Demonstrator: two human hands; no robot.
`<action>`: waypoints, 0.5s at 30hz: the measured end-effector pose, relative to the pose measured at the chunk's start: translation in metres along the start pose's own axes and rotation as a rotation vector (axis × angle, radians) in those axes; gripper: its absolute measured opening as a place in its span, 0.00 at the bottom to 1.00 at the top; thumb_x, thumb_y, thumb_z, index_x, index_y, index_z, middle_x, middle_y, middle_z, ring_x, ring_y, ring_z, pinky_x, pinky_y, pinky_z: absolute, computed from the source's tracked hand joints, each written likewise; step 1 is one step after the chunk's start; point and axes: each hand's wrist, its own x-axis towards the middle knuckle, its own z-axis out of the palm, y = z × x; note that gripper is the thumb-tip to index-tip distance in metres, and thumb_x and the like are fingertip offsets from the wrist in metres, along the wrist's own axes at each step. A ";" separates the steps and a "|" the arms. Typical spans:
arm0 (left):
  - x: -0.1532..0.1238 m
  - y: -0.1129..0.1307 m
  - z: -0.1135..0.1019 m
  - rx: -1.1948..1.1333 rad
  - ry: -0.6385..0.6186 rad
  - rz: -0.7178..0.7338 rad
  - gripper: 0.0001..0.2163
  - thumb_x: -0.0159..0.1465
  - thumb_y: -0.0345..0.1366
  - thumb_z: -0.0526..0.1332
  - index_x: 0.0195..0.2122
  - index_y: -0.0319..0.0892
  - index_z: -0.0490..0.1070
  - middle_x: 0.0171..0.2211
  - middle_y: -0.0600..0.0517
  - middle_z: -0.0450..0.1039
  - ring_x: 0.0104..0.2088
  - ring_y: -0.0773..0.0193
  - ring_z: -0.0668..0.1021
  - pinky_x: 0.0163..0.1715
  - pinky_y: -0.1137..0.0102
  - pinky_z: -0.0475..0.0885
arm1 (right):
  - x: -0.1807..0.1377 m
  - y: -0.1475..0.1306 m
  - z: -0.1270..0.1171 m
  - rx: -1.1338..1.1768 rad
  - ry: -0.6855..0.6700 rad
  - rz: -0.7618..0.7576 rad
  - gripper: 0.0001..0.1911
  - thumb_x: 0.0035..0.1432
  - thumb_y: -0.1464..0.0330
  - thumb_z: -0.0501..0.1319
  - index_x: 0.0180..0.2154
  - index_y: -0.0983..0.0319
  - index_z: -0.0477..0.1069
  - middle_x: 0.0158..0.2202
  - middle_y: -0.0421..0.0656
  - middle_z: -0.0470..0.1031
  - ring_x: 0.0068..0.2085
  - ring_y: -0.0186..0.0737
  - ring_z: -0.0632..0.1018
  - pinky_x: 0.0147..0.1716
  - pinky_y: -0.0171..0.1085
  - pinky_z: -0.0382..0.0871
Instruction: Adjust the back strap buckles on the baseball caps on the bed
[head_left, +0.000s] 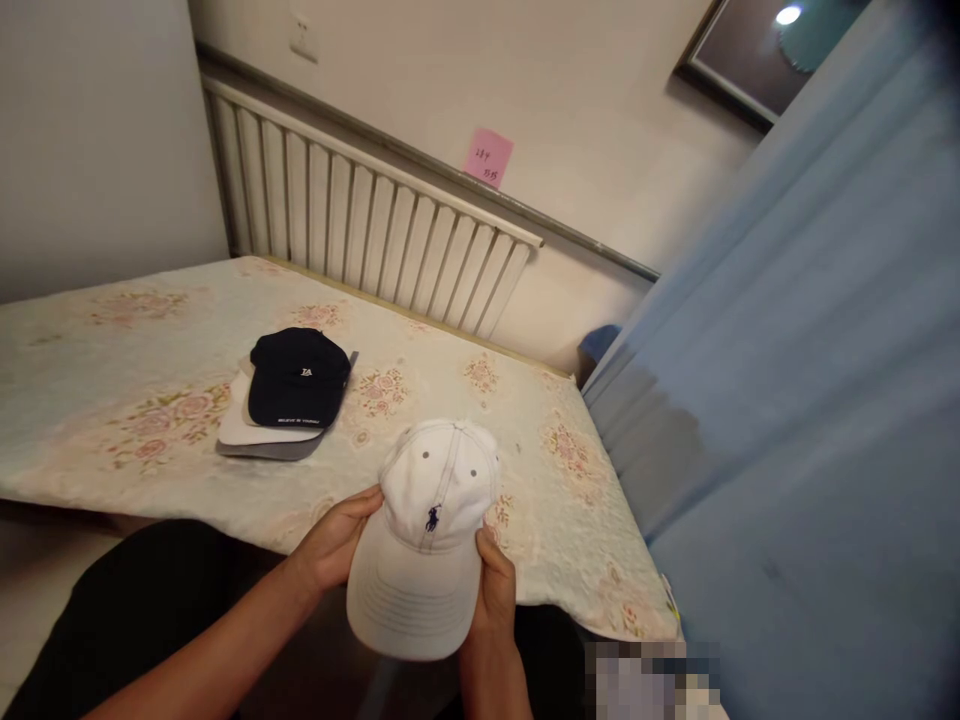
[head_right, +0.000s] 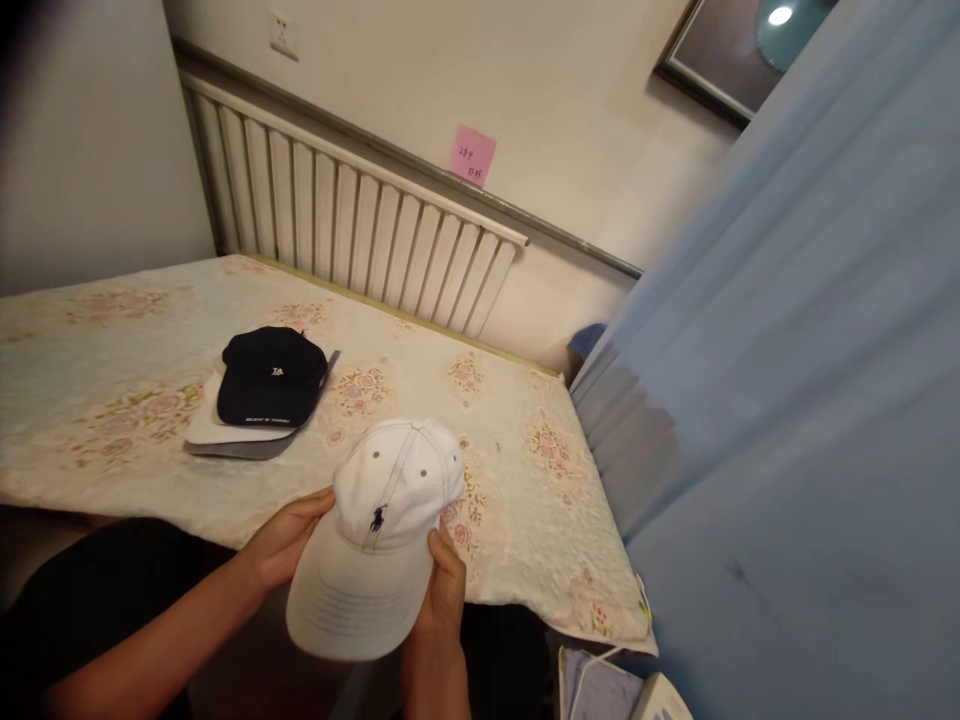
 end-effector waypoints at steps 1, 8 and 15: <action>0.000 0.000 0.000 -0.002 0.003 -0.001 0.16 0.62 0.24 0.57 0.52 0.34 0.71 0.38 0.40 0.80 0.41 0.49 0.81 0.48 0.54 0.72 | 0.000 -0.001 0.000 0.002 0.006 0.008 0.21 0.49 0.67 0.64 0.48 0.59 0.75 0.45 0.45 0.80 0.48 0.48 0.78 0.55 0.51 0.65; 0.002 -0.002 -0.001 -0.065 -0.014 -0.053 0.19 0.63 0.26 0.56 0.56 0.37 0.67 0.41 0.40 0.80 0.42 0.49 0.81 0.48 0.54 0.72 | 0.002 -0.006 0.001 -0.031 0.002 0.060 0.19 0.53 0.60 0.63 0.44 0.63 0.76 0.46 0.50 0.79 0.56 0.51 0.73 0.56 0.54 0.64; 0.005 -0.003 -0.005 -0.141 -0.003 -0.320 0.21 0.66 0.38 0.54 0.57 0.31 0.67 0.41 0.36 0.79 0.46 0.44 0.79 0.48 0.53 0.71 | 0.009 -0.003 -0.007 -0.035 0.024 0.048 0.17 0.53 0.61 0.62 0.41 0.63 0.77 0.43 0.49 0.80 0.56 0.49 0.73 0.56 0.51 0.64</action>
